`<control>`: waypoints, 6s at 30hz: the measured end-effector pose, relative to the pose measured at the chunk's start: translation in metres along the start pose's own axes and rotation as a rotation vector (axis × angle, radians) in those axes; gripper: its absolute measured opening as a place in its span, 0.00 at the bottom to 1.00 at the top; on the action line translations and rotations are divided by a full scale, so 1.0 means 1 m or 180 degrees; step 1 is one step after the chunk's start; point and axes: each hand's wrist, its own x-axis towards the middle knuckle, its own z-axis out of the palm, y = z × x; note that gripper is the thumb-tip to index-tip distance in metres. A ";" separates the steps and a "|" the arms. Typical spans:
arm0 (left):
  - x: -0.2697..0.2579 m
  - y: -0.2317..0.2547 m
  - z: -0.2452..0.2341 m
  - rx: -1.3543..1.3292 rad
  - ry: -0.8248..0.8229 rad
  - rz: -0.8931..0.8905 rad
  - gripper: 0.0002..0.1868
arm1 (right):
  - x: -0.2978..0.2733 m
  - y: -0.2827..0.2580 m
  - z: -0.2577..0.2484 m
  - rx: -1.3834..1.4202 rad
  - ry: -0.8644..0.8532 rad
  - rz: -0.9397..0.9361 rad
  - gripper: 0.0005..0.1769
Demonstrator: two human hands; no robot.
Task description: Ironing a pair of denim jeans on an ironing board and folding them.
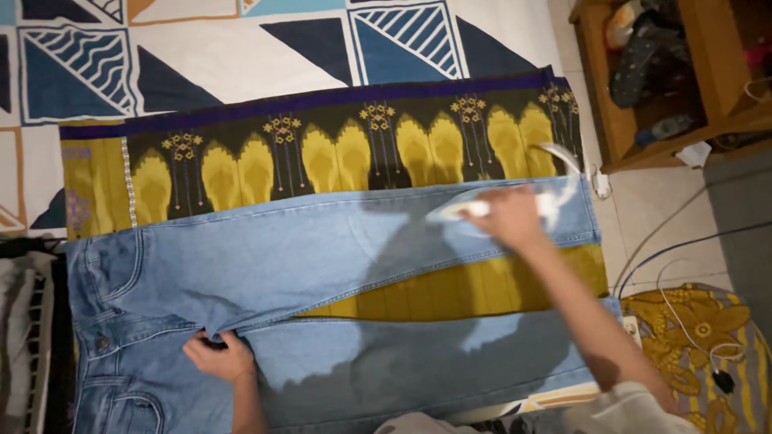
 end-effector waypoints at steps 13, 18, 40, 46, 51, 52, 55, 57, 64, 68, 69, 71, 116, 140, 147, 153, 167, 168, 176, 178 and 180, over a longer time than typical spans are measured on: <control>0.003 0.011 -0.002 -0.0045 0.0011 -0.0094 0.15 | 0.051 0.179 -0.017 -0.0725 -0.0847 0.1178 0.41; 0.001 0.011 -0.001 -0.0076 -0.0028 -0.0183 0.15 | 0.101 0.177 -0.001 0.0158 0.0202 0.0537 0.31; 0.005 0.015 -0.015 -0.0310 -0.0018 -0.0276 0.14 | -0.049 -0.019 0.033 0.0716 0.0984 -0.0035 0.33; 0.029 0.026 -0.099 -0.0979 -0.0923 -0.0449 0.21 | -0.233 0.006 0.056 0.0251 0.1064 0.0946 0.28; 0.017 -0.032 -0.169 0.1062 -0.0056 0.0310 0.15 | -0.386 0.075 0.129 -0.0287 0.1183 0.1930 0.28; 0.014 -0.036 -0.177 0.1067 -0.0062 0.0296 0.15 | -0.397 0.081 0.135 -0.0294 0.1173 0.1919 0.28; 0.009 -0.052 -0.193 0.1342 0.0096 -0.0145 0.15 | -0.418 0.093 0.140 -0.0514 0.1031 0.2110 0.27; 0.005 -0.073 -0.196 0.0702 0.0008 -0.1009 0.21 | -0.412 0.089 0.126 -0.0634 0.0653 0.2462 0.25; 0.005 -0.150 -0.210 0.1234 0.0366 -0.1410 0.44 | -0.461 0.192 0.184 0.0523 0.0710 0.2915 0.23; 0.003 -0.197 -0.212 0.0069 -0.0241 -0.2201 0.32 | -0.450 0.205 0.175 0.2185 0.0717 0.4103 0.24; 0.003 -0.196 -0.214 -0.0286 -0.0285 -0.2263 0.28 | -0.448 0.211 0.171 0.2620 0.0744 0.4362 0.22; 0.007 -0.189 -0.215 -0.0775 -0.0287 -0.2634 0.26 | -0.448 0.223 0.166 0.3002 0.0845 0.4338 0.18; 0.298 -0.074 0.069 -0.3076 -0.0792 -0.1845 0.43 | -0.050 0.222 0.083 0.3569 0.1673 0.3188 0.08; 0.067 0.114 -0.038 0.1139 -0.1812 0.2174 0.42 | -0.105 0.271 0.135 0.0502 0.0100 0.2526 0.35; 0.043 0.079 -0.025 0.0670 -0.0043 -0.0345 0.42 | -0.114 0.239 0.115 0.0941 0.0082 0.3168 0.41; 0.060 0.086 -0.028 0.0108 -0.0489 -0.0153 0.40 | -0.114 0.242 0.078 0.1807 0.0532 0.2491 0.34; 0.046 0.122 -0.116 0.0778 -0.2231 0.0682 0.48 | -0.141 0.245 0.012 0.2205 0.0494 0.2468 0.31; 0.039 0.118 -0.118 0.0652 -0.2428 0.0900 0.48 | -0.148 0.248 0.014 0.2054 0.0433 0.2667 0.30; 0.032 0.141 -0.117 0.1812 -0.2969 0.0886 0.45 | -0.180 0.276 0.080 0.1149 0.0670 0.2665 0.34; 0.025 0.134 -0.099 0.2110 -0.2529 0.0755 0.34 | -0.172 0.263 0.089 0.0876 0.0642 0.2616 0.34; 0.026 0.122 -0.070 0.0663 -0.2098 0.0830 0.35 | -0.157 0.241 0.096 -0.0507 0.0979 0.2056 0.38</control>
